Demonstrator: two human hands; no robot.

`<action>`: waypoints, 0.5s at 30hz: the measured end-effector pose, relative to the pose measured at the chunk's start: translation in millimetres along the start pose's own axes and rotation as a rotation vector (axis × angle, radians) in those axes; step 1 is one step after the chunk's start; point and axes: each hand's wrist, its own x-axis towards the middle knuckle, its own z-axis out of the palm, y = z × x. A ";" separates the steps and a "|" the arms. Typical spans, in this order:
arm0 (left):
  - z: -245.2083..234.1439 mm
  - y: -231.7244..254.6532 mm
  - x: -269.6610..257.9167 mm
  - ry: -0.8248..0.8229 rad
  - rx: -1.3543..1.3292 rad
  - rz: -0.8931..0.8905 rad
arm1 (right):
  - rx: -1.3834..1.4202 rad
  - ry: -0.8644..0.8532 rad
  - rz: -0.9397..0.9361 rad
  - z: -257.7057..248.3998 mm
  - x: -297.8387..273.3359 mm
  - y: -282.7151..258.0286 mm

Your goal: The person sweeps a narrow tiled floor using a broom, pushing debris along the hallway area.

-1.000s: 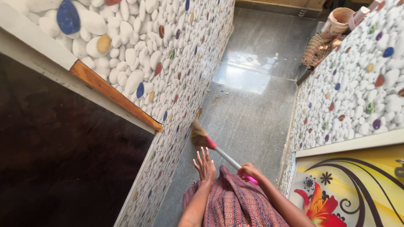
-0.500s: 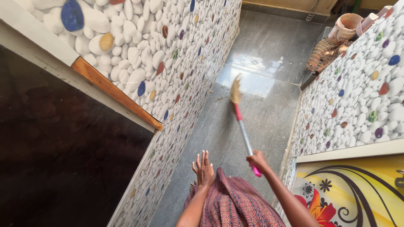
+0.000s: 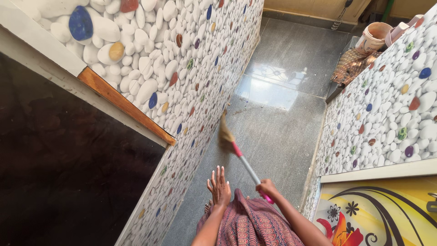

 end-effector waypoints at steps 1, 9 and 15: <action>0.1 0.0 -0.5 0.000 0.004 0.005 | 0.053 0.011 0.008 -4.8 0.2 0.3; 4.1 6.0 1.1 0.045 -0.039 0.055 | -0.091 0.228 -0.131 -49.8 20.1 -28.0; 6.9 9.7 2.0 0.066 -0.051 0.082 | 0.020 0.073 -0.135 -29.0 2.3 -3.3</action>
